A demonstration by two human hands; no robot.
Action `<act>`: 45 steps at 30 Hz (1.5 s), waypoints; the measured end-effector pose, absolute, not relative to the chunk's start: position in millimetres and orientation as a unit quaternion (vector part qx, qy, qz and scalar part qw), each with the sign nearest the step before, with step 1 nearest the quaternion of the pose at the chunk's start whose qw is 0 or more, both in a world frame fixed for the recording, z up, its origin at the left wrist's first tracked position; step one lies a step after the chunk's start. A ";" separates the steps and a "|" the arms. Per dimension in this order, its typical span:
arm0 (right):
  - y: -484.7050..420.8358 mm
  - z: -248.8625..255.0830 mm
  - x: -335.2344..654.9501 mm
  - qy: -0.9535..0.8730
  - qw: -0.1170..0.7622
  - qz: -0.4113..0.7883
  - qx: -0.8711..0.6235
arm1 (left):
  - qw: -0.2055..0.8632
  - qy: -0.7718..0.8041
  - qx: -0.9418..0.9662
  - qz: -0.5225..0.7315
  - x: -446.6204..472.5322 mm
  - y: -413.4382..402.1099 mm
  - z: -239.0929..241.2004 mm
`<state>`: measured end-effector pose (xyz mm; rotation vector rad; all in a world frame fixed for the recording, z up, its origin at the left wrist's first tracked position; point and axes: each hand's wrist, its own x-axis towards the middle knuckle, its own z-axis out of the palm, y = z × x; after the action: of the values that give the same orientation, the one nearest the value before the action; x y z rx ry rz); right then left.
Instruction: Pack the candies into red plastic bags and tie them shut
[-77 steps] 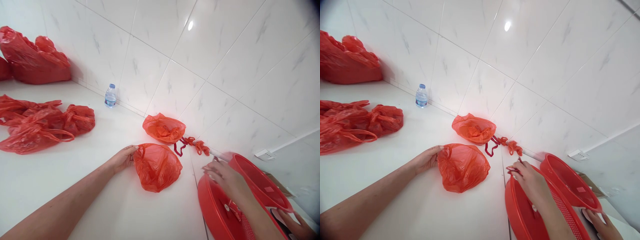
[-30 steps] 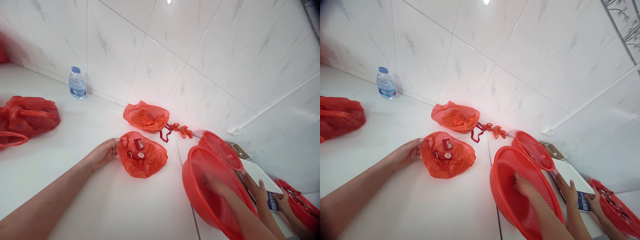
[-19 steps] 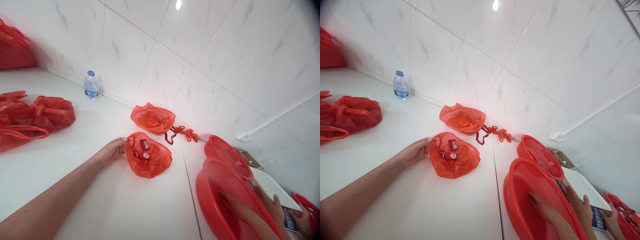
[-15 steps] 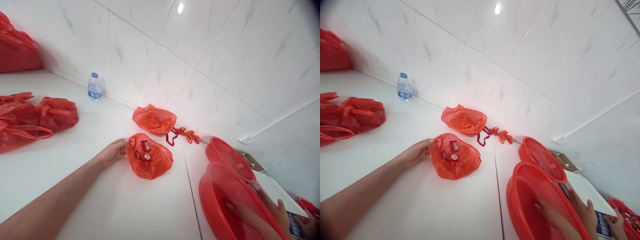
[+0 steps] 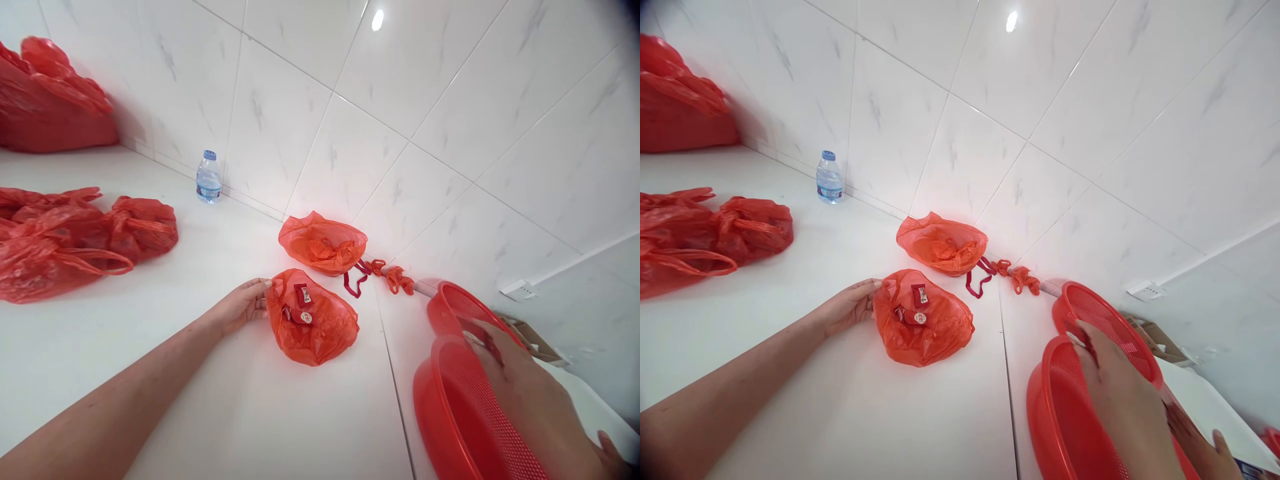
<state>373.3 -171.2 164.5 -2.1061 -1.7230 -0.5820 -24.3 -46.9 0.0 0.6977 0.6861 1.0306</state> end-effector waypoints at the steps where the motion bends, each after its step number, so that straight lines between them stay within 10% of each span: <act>1: -171.0 162.5 356.7 -0.620 0.163 -0.174 -0.747 | 0.758 0.314 0.318 0.475 -24.3 -47.1 0.0; 10: -131.1 100.9 227.5 -0.759 0.227 0.101 -0.602 | 0.758 0.309 0.326 0.474 -23.4 -49.7 3.3; 33: -82.8 -4.2 292.2 -0.605 0.293 0.117 -0.731 | 0.731 0.328 0.355 0.482 -21.1 -51.5 -0.2; 45: -91.5 16.3 297.1 -0.338 0.657 0.552 -0.385 | 0.727 0.272 0.327 0.539 -24.9 -46.8 0.3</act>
<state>297.1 -91.5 16.3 -0.8723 -0.7667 1.2507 -24.9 -46.8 0.3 0.7213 0.5987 1.1877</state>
